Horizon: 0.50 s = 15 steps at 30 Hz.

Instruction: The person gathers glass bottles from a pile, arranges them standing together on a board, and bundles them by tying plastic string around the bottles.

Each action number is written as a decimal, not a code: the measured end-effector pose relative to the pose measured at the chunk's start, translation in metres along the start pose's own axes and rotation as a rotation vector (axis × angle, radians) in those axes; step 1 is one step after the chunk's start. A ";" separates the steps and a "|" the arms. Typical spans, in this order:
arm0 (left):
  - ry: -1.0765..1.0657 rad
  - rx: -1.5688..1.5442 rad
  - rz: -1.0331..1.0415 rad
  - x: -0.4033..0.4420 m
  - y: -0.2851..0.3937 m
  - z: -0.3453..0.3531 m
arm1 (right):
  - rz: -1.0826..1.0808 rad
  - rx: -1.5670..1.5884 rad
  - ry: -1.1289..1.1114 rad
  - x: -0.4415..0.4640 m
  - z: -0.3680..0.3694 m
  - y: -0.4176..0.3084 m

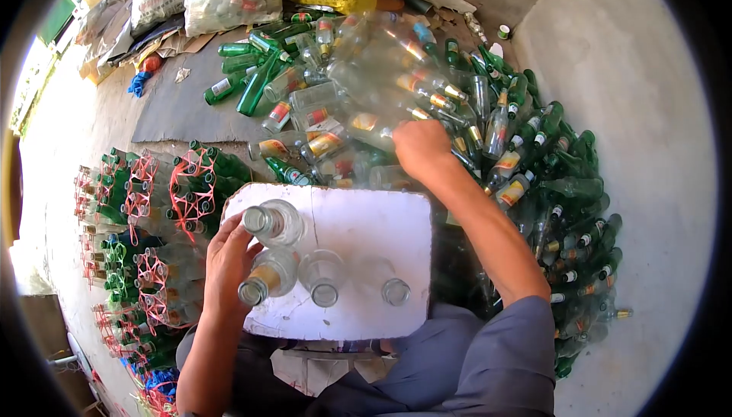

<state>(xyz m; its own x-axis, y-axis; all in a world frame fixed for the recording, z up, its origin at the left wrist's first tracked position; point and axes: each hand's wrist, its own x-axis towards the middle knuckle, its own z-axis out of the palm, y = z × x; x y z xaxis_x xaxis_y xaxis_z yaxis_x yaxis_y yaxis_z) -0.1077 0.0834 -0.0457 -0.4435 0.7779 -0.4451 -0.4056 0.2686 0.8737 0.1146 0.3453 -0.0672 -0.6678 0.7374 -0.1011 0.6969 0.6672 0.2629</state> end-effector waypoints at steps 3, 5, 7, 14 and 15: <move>-0.001 0.022 0.018 0.000 0.002 0.002 | -0.046 -0.022 -0.019 -0.028 -0.047 0.000; 0.001 -0.014 0.022 0.006 -0.004 0.000 | -0.076 0.003 -0.012 -0.048 -0.080 -0.005; 0.013 -0.014 0.021 0.011 -0.006 0.000 | -0.123 0.001 -0.036 -0.062 -0.107 -0.010; 0.008 -0.007 0.055 0.004 0.000 0.004 | -0.287 -0.074 -0.142 -0.089 -0.155 -0.038; 0.017 -0.015 0.056 0.003 0.000 0.004 | -0.307 -0.074 -0.144 -0.090 -0.158 -0.043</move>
<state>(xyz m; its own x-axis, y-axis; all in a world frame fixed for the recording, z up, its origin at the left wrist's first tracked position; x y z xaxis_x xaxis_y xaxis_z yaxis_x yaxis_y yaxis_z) -0.1056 0.0882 -0.0463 -0.4797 0.7816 -0.3988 -0.3918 0.2159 0.8944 0.1041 0.2336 0.0824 -0.7959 0.5145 -0.3191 0.4449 0.8545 0.2681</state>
